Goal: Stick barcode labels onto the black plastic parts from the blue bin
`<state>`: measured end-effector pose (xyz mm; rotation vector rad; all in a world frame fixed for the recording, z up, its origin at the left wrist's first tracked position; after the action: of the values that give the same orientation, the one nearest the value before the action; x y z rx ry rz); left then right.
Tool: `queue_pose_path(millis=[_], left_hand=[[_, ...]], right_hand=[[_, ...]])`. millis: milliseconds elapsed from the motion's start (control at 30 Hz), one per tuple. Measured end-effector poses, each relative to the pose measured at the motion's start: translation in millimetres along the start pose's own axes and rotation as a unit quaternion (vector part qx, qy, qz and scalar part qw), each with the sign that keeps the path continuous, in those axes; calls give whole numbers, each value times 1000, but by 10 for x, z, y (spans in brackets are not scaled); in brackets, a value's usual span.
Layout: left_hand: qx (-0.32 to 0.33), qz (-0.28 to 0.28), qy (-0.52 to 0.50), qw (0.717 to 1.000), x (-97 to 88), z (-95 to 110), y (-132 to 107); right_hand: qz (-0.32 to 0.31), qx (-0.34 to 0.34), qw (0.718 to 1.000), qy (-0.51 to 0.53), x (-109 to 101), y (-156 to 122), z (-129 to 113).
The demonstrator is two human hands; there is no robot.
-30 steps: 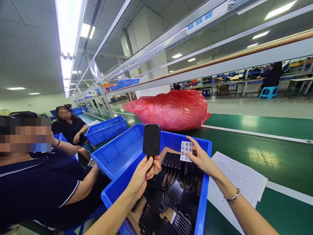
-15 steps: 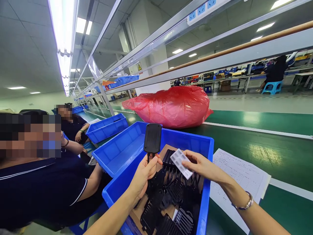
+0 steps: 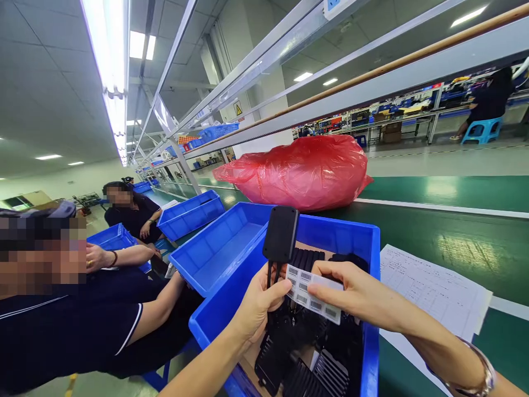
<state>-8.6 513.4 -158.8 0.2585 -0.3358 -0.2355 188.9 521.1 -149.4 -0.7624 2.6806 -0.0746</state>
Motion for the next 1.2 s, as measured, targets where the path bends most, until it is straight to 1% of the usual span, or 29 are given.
queue_pose_path(millis=[100,233,400,567,733,900,967,1033,1100,1200], left_hand=[[5,-10,-34,999,7,-5,-16],[9,-31,-32,999,40,55,-34],[2,-39,-30,999,82,144,-47],[3,-39,-20,999,72,130,-57],[0,-39,-9,999,67,122,-68],[1,-42,4,999,46,124,-38],[2,-43,15,999,45,141,-15],[10,-38,39,998,42,172,9],[26,-32,55,998,38,213,29],[32,-23,28,999,48,276,23]], right_hand=[[28,9,999,40,-63,-37,54],[41,-1,996,82,-67,-87,34],[79,-17,994,75,-31,-118,-86],[101,-26,992,67,-13,-135,-136],[101,-23,992,71,-19,-132,-61],[118,-14,990,76,-78,-170,40],[139,-15,986,92,-126,-227,76],[178,-13,979,99,-191,-307,129],[226,-13,970,85,-258,-402,187],[273,-26,960,52,-305,-554,212]])
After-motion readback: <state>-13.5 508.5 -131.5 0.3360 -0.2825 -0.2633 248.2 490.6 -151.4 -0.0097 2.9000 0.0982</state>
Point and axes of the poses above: each hand's wrist, its own y-axis towards the middle knuckle, its own x-axis out of the palm, z = x × y, the point moved 3 cm from there along y, towards the middle knuckle, and after that the axes turned 14 degrees about x, right-handed, at the moved point
